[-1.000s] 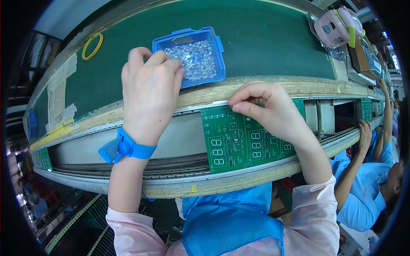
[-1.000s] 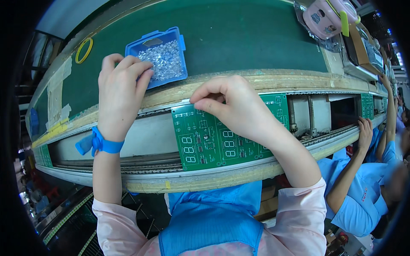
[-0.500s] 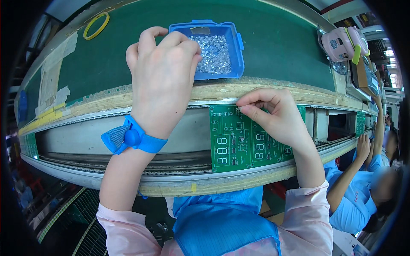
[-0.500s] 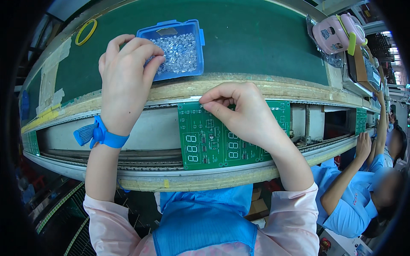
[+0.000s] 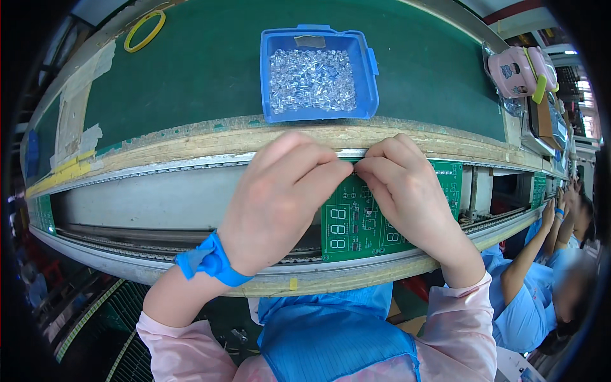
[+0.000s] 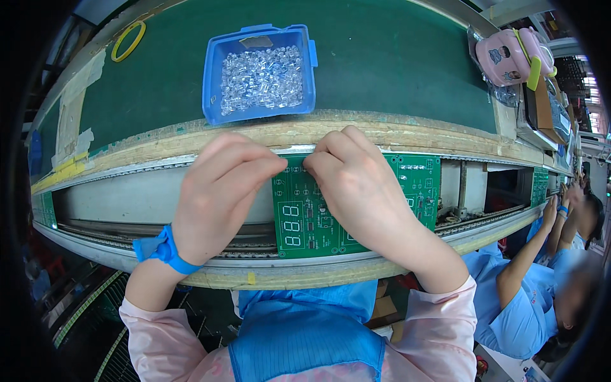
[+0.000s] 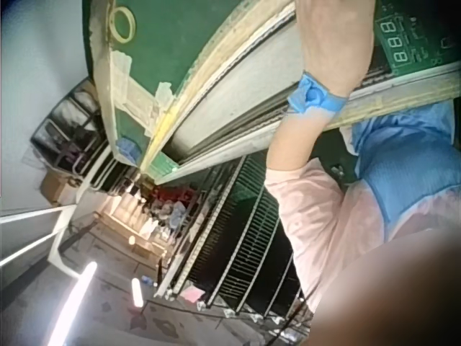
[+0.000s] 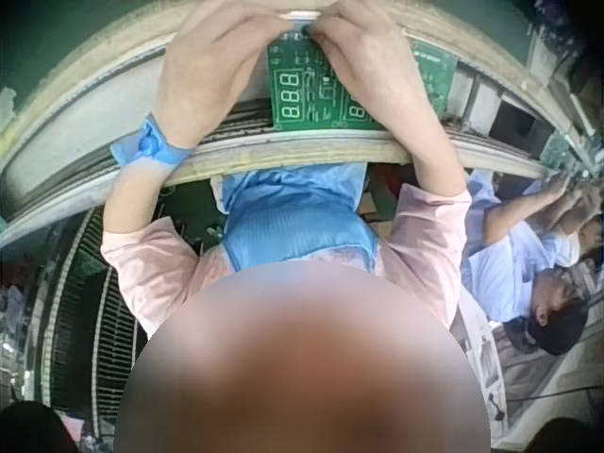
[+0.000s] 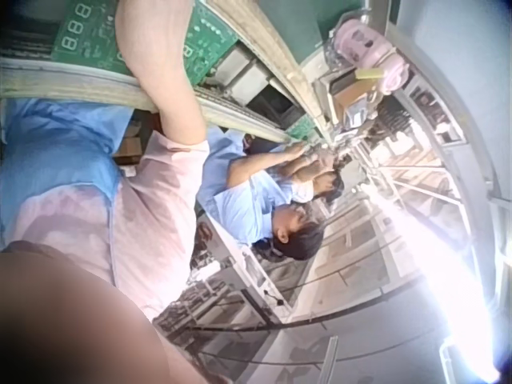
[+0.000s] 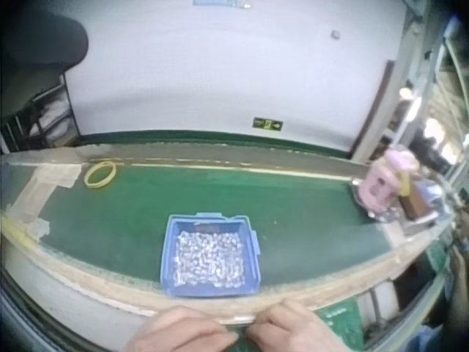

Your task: The person manually places small electronic components onto green circuit boards at a factory workstation. They pick components from a blue bin and insert them into the board, then move the finished boards to a rack.

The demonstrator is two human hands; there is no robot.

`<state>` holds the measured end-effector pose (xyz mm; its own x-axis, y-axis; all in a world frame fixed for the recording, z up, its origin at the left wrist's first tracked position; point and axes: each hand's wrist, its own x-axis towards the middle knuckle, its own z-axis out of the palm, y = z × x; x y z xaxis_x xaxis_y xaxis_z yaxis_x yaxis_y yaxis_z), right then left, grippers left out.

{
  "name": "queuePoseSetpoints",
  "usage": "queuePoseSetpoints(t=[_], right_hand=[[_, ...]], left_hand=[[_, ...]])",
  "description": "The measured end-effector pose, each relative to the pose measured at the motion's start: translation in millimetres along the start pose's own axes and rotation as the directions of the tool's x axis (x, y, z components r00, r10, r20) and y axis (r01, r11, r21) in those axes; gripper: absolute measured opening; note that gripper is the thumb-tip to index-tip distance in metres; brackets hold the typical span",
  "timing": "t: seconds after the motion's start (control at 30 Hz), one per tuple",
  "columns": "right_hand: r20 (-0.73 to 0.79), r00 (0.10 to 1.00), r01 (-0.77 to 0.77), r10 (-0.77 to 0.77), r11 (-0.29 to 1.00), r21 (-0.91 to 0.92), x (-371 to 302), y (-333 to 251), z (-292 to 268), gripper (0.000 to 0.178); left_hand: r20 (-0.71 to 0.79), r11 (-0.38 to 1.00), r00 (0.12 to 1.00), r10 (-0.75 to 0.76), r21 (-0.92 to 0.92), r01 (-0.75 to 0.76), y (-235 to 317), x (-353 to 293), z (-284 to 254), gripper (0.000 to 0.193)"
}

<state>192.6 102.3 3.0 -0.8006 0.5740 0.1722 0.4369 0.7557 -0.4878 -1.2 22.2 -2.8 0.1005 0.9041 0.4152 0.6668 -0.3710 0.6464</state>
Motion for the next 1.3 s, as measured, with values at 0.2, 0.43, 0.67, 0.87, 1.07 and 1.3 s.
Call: queuePoseSetpoints(t=[0.2, 0.43, 0.67, 0.87, 1.07, 1.3], right_hand=[[0.017, 1.0, 0.012, -0.011, 0.998, -0.058, -0.8, -3.1, 0.8, 0.015], [0.009, 1.0, 0.006, -0.005, 0.998, -0.063, 0.3, -6.5, 1.9, 0.018], [0.032, 0.999, 0.011, -0.009, 0.997, -0.078, -0.8, -7.1, 1.2, 0.018], [0.028, 1.0, 0.008, -0.006, 0.997, -0.076, -0.8, -7.7, 1.9, 0.019], [0.045, 0.998, 0.052, -0.046, 0.985, -0.163, -2.7, -9.7, 2.2, 0.023], [0.066, 0.996, 0.074, -0.057, 0.957, -0.282, -1.7, -17.5, 6.4, 0.025]], left_hand=[[0.132, 0.987, 0.987, -0.095, -0.117, 0.111, -11.3, -8.9, 4.4, 0.02], [0.118, 0.982, 0.989, -0.089, -0.153, 0.107, -12.7, -11.1, 7.4, 0.02], [0.078, 0.982, 0.995, -0.069, -0.171, 0.082, -11.8, -10.8, 9.7, 0.018], [0.108, 0.979, 0.991, -0.081, -0.177, 0.099, -12.0, -12.8, 9.7, 0.015], [0.118, 0.976, 0.988, -0.098, -0.182, 0.118, -12.4, -11.8, 10.1, 0.013], [0.136, 0.972, 0.984, -0.111, -0.193, 0.136, -13.9, -12.5, 10.0, 0.013]])
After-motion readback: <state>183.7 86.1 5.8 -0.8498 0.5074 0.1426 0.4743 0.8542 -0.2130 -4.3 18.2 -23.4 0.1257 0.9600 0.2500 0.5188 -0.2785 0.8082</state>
